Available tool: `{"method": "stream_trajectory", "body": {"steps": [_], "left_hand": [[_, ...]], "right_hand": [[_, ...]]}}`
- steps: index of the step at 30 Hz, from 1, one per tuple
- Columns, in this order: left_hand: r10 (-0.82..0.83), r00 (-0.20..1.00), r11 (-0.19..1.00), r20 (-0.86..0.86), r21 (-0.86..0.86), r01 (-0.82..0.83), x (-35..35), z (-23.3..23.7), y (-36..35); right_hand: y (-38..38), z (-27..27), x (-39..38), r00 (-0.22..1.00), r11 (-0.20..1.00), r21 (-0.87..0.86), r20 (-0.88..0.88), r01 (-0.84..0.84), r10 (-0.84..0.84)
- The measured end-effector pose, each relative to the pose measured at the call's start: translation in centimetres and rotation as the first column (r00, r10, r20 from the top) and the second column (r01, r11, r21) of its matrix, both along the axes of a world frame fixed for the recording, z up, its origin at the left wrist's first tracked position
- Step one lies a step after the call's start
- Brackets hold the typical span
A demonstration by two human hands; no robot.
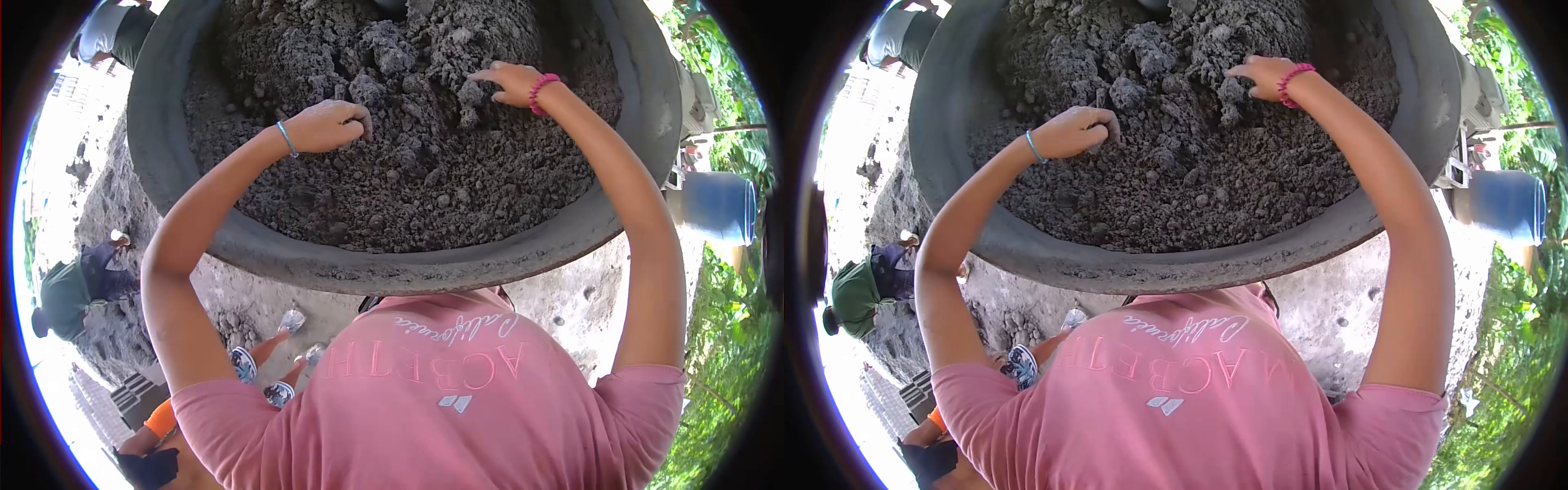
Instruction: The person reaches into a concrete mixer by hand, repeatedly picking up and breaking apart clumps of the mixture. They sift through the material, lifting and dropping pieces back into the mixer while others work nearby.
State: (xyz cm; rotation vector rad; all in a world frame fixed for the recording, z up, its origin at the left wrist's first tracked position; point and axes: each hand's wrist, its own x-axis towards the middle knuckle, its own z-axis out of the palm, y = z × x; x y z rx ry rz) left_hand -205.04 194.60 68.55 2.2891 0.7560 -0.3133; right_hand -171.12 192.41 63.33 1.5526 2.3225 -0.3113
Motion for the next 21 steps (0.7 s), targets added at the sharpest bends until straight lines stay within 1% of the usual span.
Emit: {"method": "stream_trajectory", "body": {"steps": [1,2,3,4,5,6,7,8,9,11,13,15,16,19,20,21], "left_hand": [[-0.061,0.990,0.995,-0.124,0.077,0.071,0.8,0.4,0.1],[-0.140,0.987,0.945,-0.076,0.288,0.156,1.2,-1.1,0.8],[-0.165,0.982,0.909,-0.095,0.372,0.188,2.5,-2.1,2.0],[-0.185,0.976,0.865,-0.118,0.453,0.218,4.2,-3.1,3.1],[-0.190,0.979,0.818,-0.076,0.538,0.201,5.9,-4.8,4.5],[-0.195,0.980,0.765,-0.037,0.620,0.176,7.5,-6.4,5.5],[-0.151,0.985,0.786,-0.086,0.594,0.172,9.3,-7.1,6.0],[-0.104,0.985,0.804,-0.136,0.571,0.164,11.1,-7.6,6.5],[-0.063,0.985,0.795,-0.163,0.588,0.148,12.4,-9.0,7.0],[0.108,0.928,0.841,-0.356,0.530,0.105,15.1,-11.1,7.3],[0.248,0.920,0.832,-0.305,0.553,-0.041,16.5,-12.9,7.1],[0.282,0.889,0.845,-0.361,0.532,-0.052,17.5,-12.6,6.0],[0.298,0.873,0.850,-0.386,0.524,-0.058,17.7,-12.3,5.5],[0.245,0.912,0.780,-0.330,0.626,0.017,17.8,-12.1,3.8],[0.234,0.907,0.777,-0.350,0.628,0.042,18.1,-11.7,3.6],[0.232,0.877,0.824,-0.420,0.565,0.053,18.5,-11.1,3.7]], "right_hand": [[0.5,-1.0,-0.7,0.993,0.997,-0.002,0.086,-0.075,0.075],[0.8,-1.5,-1.8,0.985,0.994,-0.044,0.140,-0.099,0.104],[0.8,-2.1,-2.7,0.973,0.989,-0.087,0.188,-0.118,0.133],[1.0,-3.7,-2.7,0.962,0.983,-0.035,0.202,-0.179,0.182],[1.3,-6.0,-2.2,0.962,0.980,0.054,0.206,-0.194,0.179],[1.2,-6.7,-2.1,0.972,0.982,0.087,0.183,-0.167,0.149],[1.2,-6.5,-2.1,0.980,0.982,0.126,0.159,-0.144,0.123],[1.3,-5.6,-1.9,0.984,0.985,0.121,0.141,-0.126,0.109],[1.0,-4.5,-1.6,0.988,0.988,0.113,0.122,-0.106,0.092],[0.6,-2.0,-0.1,0.994,0.991,0.101,0.081,-0.083,0.075],[0.0,0.8,1.6,0.996,0.993,0.086,0.036,-0.084,0.081],[-1.5,4.4,2.4,0.999,0.996,0.089,-0.032,0.010,-0.007],[-2.4,6.0,2.8,0.993,0.996,0.087,-0.116,0.023,-0.013],[-6.2,10.7,2.0,0.939,0.978,-0.021,-0.276,0.205,-0.203],[-7.7,11.5,1.8,0.924,0.977,-0.011,-0.320,0.214,-0.206],[-8.9,12.4,1.4,0.914,0.977,-0.056,-0.346,0.206,-0.213]]}}
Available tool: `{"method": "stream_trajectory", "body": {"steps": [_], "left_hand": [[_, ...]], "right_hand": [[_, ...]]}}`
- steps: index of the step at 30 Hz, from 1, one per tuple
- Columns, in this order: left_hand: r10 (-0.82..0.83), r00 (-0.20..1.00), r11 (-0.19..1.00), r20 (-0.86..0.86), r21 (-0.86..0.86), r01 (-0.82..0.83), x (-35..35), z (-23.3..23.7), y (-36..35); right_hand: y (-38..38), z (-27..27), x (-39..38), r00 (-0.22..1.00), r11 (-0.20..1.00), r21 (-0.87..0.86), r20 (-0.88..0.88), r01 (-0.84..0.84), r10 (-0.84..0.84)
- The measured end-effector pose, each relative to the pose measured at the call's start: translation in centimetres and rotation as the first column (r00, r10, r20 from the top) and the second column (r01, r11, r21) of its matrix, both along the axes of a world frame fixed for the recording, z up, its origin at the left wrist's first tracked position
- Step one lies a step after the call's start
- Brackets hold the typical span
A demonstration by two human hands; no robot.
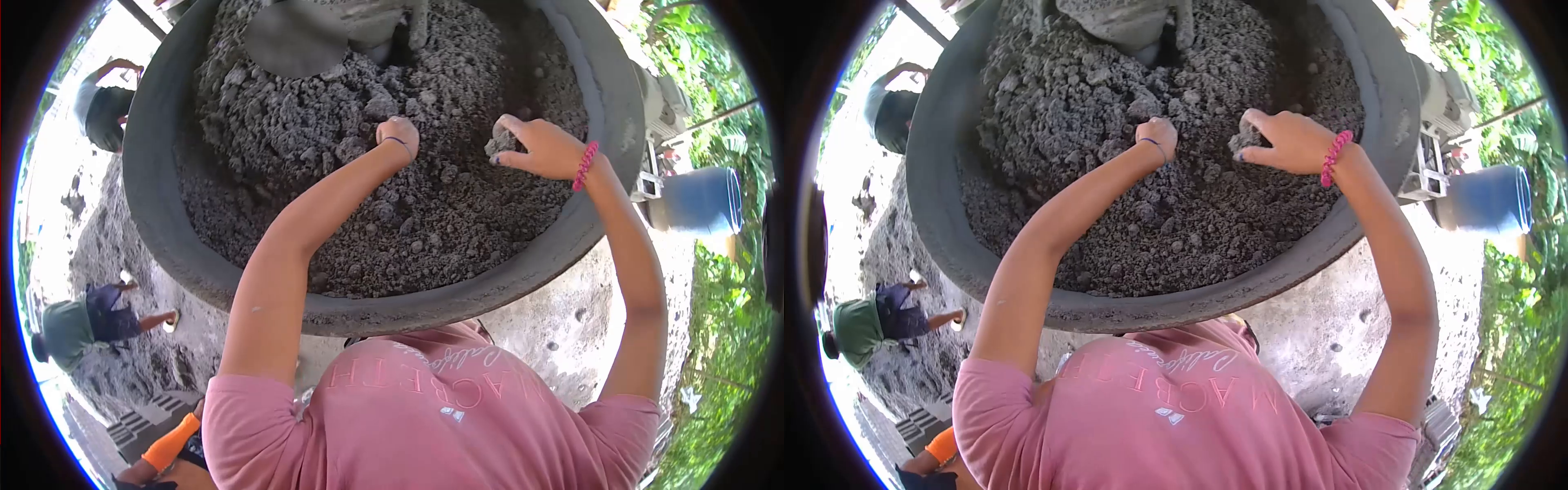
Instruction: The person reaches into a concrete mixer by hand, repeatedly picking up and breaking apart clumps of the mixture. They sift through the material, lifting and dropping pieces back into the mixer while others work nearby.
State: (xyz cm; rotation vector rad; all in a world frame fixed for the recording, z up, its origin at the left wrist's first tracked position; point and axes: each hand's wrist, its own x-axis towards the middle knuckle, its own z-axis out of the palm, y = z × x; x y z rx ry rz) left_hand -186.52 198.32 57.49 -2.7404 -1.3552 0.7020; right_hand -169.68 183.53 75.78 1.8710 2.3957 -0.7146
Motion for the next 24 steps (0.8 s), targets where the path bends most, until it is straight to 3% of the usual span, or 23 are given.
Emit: {"method": "stream_trajectory", "body": {"steps": [4,5,6,7,9,10,11,12,13,15,18,19,20,21,23,24], "left_hand": [[-0.042,0.998,0.985,0.055,0.169,0.032,0.4,-1.4,-0.3],[-0.051,0.994,0.989,0.099,0.145,0.036,-0.1,-2.2,0.0],[-0.090,0.983,0.989,0.158,0.127,0.070,0.4,-2.7,0.6],[0.020,0.977,0.998,0.210,0.049,-0.031,0.7,-1.0,-0.4],[-0.119,0.964,0.992,0.237,0.069,0.105,1.1,1.2,-2.1],[-0.086,0.952,0.996,0.295,0.049,0.075,1.3,-0.3,-1.3],[-0.155,0.924,0.988,0.349,0.070,0.139,1.1,-3.8,0.6],[-0.240,0.921,0.970,0.307,0.105,0.217,0.7,-3.6,0.4],[-0.240,0.932,0.970,0.270,0.098,0.222,0.5,-0.8,-1.2],[-0.366,0.917,0.922,0.157,0.192,0.335,-0.2,-1.1,0.1],[-0.350,0.921,0.931,0.169,0.171,0.322,-1.0,9.1,-3.1],[-0.196,0.913,0.966,0.358,-0.088,0.242,-1.7,10.5,-2.2],[0.002,0.871,0.916,0.491,-0.350,0.194,-2.7,11.6,-0.7],[0.225,0.803,0.787,0.551,-0.589,0.183,-3.6,12.7,0.0],[0.412,0.690,0.602,0.595,-0.746,0.285,-4.8,15.6,-4.1],[0.334,0.750,0.572,0.571,-0.756,0.320,-5.7,14.0,-6.7]], "right_hand": [[-3.4,0.7,-1.8,0.998,0.999,-0.021,0.030,-0.045,0.046],[-4.0,0.2,-1.7,0.996,0.996,0.031,-0.030,-0.080,0.081],[-4.1,0.5,-1.8,0.996,0.995,-0.057,-0.042,-0.084,0.081],[-4.4,0.6,-1.8,0.996,0.995,-0.035,-0.015,-0.091,0.091],[-5.0,1.0,-1.5,0.995,0.993,0.079,-0.046,-0.089,0.093],[-4.9,0.9,-1.2,0.994,0.990,0.105,-0.040,-0.094,0.099],[-5.1,1.6,-1.3,0.995,0.991,0.108,-0.037,-0.083,0.088],[-4.9,1.7,-1.3,0.999,0.992,0.119,-0.013,-0.050,0.052],[-4.8,1.8,-1.1,0.999,0.990,0.133,0.003,-0.042,0.042],[-5.2,2.4,-0.8,1.000,0.986,0.168,0.001,-0.009,0.009],[-5.9,3.9,-0.7,1.000,0.980,0.200,-0.005,0.003,-0.002],[-6.2,4.3,-0.4,1.000,0.978,0.208,-0.018,0.020,-0.017],[-6.6,4.6,-0.2,0.999,0.975,0.219,-0.029,0.038,-0.033],[-7.1,4.8,0.0,0.997,0.971,0.232,-0.050,0.061,-0.050],[-7.9,5.1,0.3,0.993,0.962,0.256,-0.092,0.099,-0.078],[-8.1,5.0,0.1,0.994,0.962,0.261,-0.095,0.078,-0.054]]}}
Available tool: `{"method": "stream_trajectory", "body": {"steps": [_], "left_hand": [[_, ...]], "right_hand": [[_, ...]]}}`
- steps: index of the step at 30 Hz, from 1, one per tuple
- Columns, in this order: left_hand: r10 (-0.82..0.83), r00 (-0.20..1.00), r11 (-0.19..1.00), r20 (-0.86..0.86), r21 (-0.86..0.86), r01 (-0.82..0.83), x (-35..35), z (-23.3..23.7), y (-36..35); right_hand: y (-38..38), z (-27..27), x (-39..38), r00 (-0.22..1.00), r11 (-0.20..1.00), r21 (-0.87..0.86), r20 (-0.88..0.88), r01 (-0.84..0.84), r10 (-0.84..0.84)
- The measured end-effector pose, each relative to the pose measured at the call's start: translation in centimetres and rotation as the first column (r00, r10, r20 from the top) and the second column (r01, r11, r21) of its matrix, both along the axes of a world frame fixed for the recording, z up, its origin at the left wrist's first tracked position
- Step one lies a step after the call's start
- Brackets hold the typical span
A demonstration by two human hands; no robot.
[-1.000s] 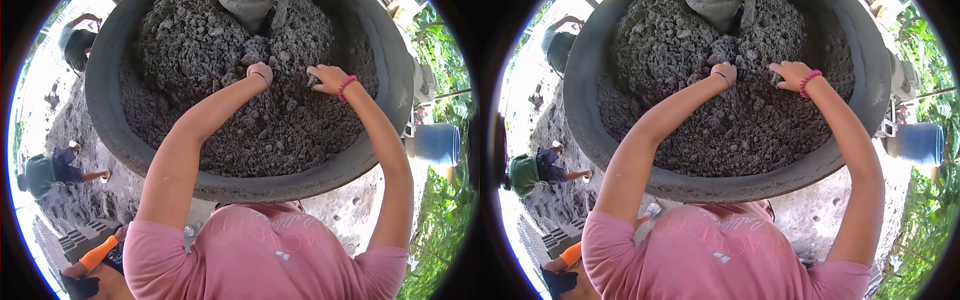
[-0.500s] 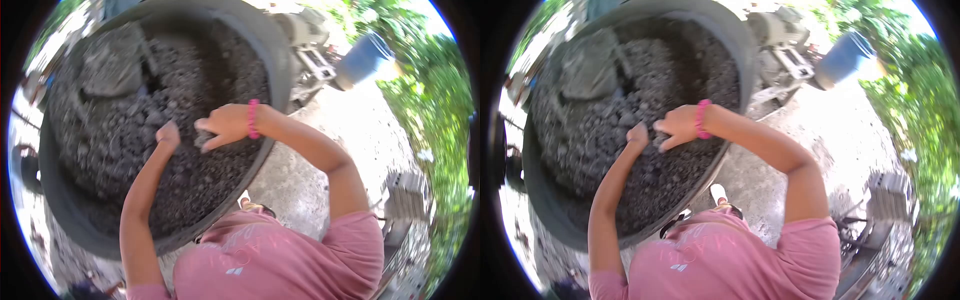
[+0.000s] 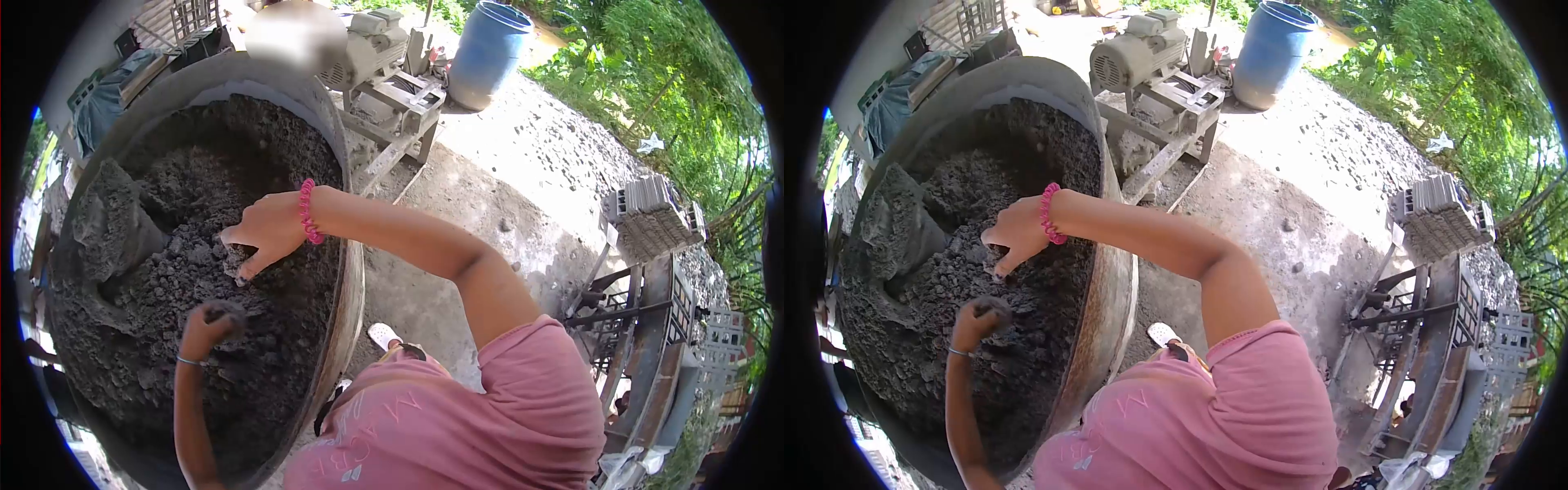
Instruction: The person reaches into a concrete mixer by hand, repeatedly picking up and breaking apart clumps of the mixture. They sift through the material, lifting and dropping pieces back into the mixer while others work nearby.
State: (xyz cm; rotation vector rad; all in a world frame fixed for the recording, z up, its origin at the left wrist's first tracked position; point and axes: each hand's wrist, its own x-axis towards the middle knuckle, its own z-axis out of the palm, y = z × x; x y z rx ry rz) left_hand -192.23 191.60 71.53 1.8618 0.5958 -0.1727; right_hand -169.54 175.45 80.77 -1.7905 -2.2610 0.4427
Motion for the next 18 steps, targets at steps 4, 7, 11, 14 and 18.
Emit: {"method": "stream_trajectory", "body": {"steps": [4,7,11,14,18], "left_hand": [[-0.414,0.897,0.901,-0.157,0.068,0.428,-2.3,-3.5,-8.9],[-0.241,0.959,0.968,-0.149,-0.107,0.226,-2.3,-1.3,-6.7],[0.165,0.986,0.898,0.037,-0.419,-0.135,-4.1,0.4,-5.4],[-0.281,0.952,0.959,0.122,0.005,0.283,-5.7,-1.6,-10.0],[-0.195,0.981,0.980,0.012,-0.030,0.195,-8.1,-4.4,-11.1]], "right_hand": [[0.2,-0.6,-0.9,0.997,0.997,0.013,0.005,-0.082,0.082],[-0.2,0.5,-1.5,0.998,0.998,0.025,-0.005,-0.059,0.059],[-0.8,1.2,-2.2,0.996,0.997,0.068,-0.082,-0.022,0.028],[-1.1,0.4,-3.1,0.991,0.995,0.083,-0.120,-0.047,0.057],[-2.1,1.3,-4.4,0.993,0.994,0.096,-0.100,-0.049,0.058]]}}
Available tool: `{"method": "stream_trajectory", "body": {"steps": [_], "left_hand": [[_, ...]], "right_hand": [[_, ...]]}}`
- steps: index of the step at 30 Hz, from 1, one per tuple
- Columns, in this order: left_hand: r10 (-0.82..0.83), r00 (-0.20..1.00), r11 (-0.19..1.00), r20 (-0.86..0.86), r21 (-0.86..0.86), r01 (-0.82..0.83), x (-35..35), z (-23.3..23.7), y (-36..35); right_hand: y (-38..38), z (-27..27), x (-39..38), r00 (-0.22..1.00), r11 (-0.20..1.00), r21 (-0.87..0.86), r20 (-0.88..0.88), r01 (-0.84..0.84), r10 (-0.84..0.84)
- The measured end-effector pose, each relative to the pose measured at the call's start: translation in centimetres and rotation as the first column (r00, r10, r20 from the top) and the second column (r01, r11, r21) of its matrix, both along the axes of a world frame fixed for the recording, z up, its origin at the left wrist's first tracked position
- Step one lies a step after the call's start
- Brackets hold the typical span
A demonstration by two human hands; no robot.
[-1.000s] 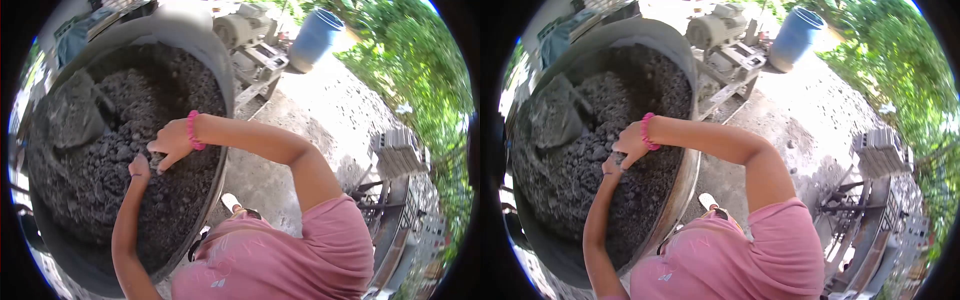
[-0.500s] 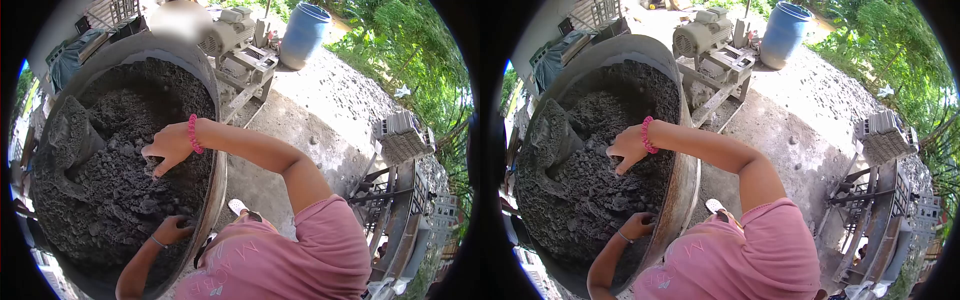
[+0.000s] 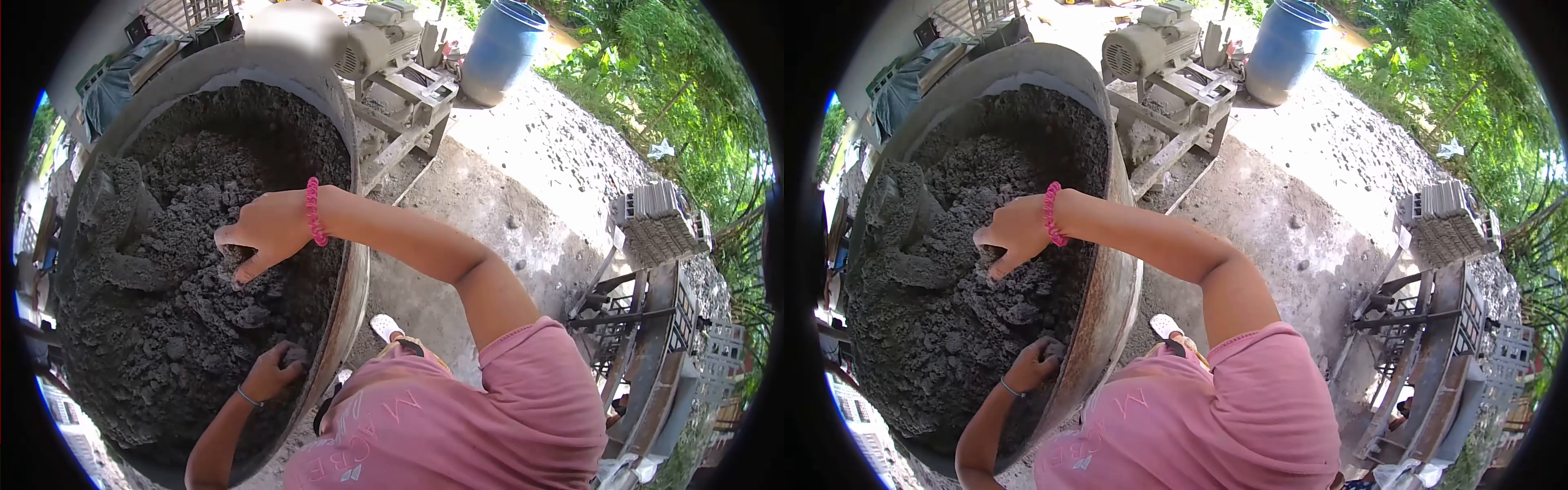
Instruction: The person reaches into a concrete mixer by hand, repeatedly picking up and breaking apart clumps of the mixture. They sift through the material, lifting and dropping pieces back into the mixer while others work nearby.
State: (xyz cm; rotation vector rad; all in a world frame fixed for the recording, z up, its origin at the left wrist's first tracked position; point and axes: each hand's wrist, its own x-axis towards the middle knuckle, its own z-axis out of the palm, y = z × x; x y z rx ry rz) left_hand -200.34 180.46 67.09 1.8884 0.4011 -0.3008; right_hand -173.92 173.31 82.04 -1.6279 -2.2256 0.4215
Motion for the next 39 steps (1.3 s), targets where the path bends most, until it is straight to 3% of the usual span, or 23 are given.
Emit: {"method": "stream_trajectory", "body": {"steps": [2,4,7,8,10,11,12,15,18,20,22,23,25,26,27,28,31,32,33,34,35,38,39], "left_hand": [[0.196,0.978,0.973,0.073,-0.140,-0.185,-0.8,0.1,1.9],[0.468,0.836,0.640,-0.286,-0.543,-0.544,-1.1,3.8,4.5],[0.741,0.645,0.671,0.186,-0.191,-0.716,-2.9,1.3,3.4],[0.232,0.943,0.841,0.239,0.438,-0.318,-4.1,0.8,1.0],[0.133,0.974,0.947,0.184,0.266,-0.180,-4.6,1.9,-4.9],[0.166,0.976,0.938,0.143,0.283,-0.202,-4.3,2.6,-4.5],[0.210,0.972,0.923,0.102,0.308,-0.232,-3.5,3.6,-3.2],[0.547,0.785,0.808,0.291,0.063,-0.587,-2.6,5.4,1.4],[0.572,0.760,0.796,0.309,0.015,-0.605,-3.6,5.7,-1.0],[0.111,0.964,0.913,0.243,0.358,-0.195,-5.2,4.3,-5.2],[0.139,0.985,0.941,0.099,0.298,-0.162,-4.8,5.3,-4.2],[0.141,0.990,0.953,0.015,0.270,-0.140,-4.7,6.1,-3.3],[0.420,0.903,0.904,0.088,-0.122,-0.409,-5.4,6.9,-1.9],[0.498,0.847,0.867,0.186,-0.104,-0.487,-5.8,8.1,-1.3],[0.632,0.728,0.775,0.265,-0.217,-0.594,-5.9,8.9,-1.1],[0.661,0.707,0.750,0.251,-0.184,-0.636,-6.0,11.2,-1.3],[0.606,0.671,0.788,0.427,-0.206,-0.580,-7.8,11.5,-0.5],[0.635,0.634,0.768,0.442,-0.274,-0.578,-7.8,12.3,-0.3],[0.665,0.596,0.745,0.450,-0.343,-0.572,-7.5,13.3,-0.3],[0.570,0.590,0.807,0.573,-0.252,-0.535,-6.6,14.7,-0.4],[0.457,0.572,0.852,0.681,-0.150,-0.502,-5.0,16.2,-0.4],[0.078,0.490,0.861,0.868,0.189,-0.473,0.1,19.7,-0.1],[-0.048,0.483,0.836,0.874,0.300,-0.460,1.7,20.4,-0.3]], "right_hand": [[-0.9,1.1,-0.4,0.999,0.999,0.003,-0.020,0.036,-0.036],[-1.9,1.6,-0.2,0.997,0.998,0.013,-0.054,0.060,-0.059],[-3.1,1.7,-0.7,0.995,0.998,0.049,-0.098,0.039,-0.035],[-3.3,1.3,-0.9,0.997,0.998,0.063,-0.080,0.024,-0.019],[-4.1,1.4,-1.7,0.998,0.997,0.065,-0.056,0.038,-0.034],[-4.2,1.8,-1.9,0.998,0.998,0.045,-0.047,0.051,-0.049],[-4.0,2.0,-2.2,0.998,0.998,0.031,-0.039,0.054,-0.053],[-3.2,1.7,-1.9,0.991,0.990,0.033,-0.006,0.136,-0.136],[-2.3,-0.6,-2.2,0.989,0.958,0.249,-0.050,0.146,-0.137],[-2.2,-1.3,-4.4,0.988,0.993,-0.074,0.125,0.096,-0.086],[-2.6,-3.0,-6.6,0.879,0.850,-0.484,0.288,-0.209,0.380],[-2.3,-3.6,-6.9,0.882,0.859,-0.474,0.299,-0.193,0.364],[-1.7,-2.3,-7.0,0.928,0.920,-0.375,0.289,-0.116,0.236],[-1.3,0.0,-6.3,0.959,0.954,-0.295,0.253,-0.050,0.129],[-1.0,0.9,-5.5,0.971,0.988,-0.155,0.239,0.017,0.021],[-0.9,1.5,-4.9,0.975,0.996,-0.010,0.205,0.094,-0.090],[-2.4,2.7,-4.8,0.976,0.980,0.092,-0.140,0.178,-0.164],[-2.4,2.0,-5.3,0.875,0.974,0.096,-0.464,0.204,-0.137],[-2.5,0.6,-6.1,0.673,0.970,0.088,-0.734,0.227,-0.091],[-2.9,0.0,-7.3,0.389,0.967,0.068,-0.921,0.247,-0.035],[-3.8,0.2,-8.6,0.001,0.970,-0.199,-0.980,0.139,-0.201],[-4.5,-0.1,-11.7,-0.460,0.955,-0.293,-0.843,-0.044,-0.279],[-5.0,-0.5,-12.1,-0.120,0.965,-0.196,-0.977,0.174,-0.177]]}}
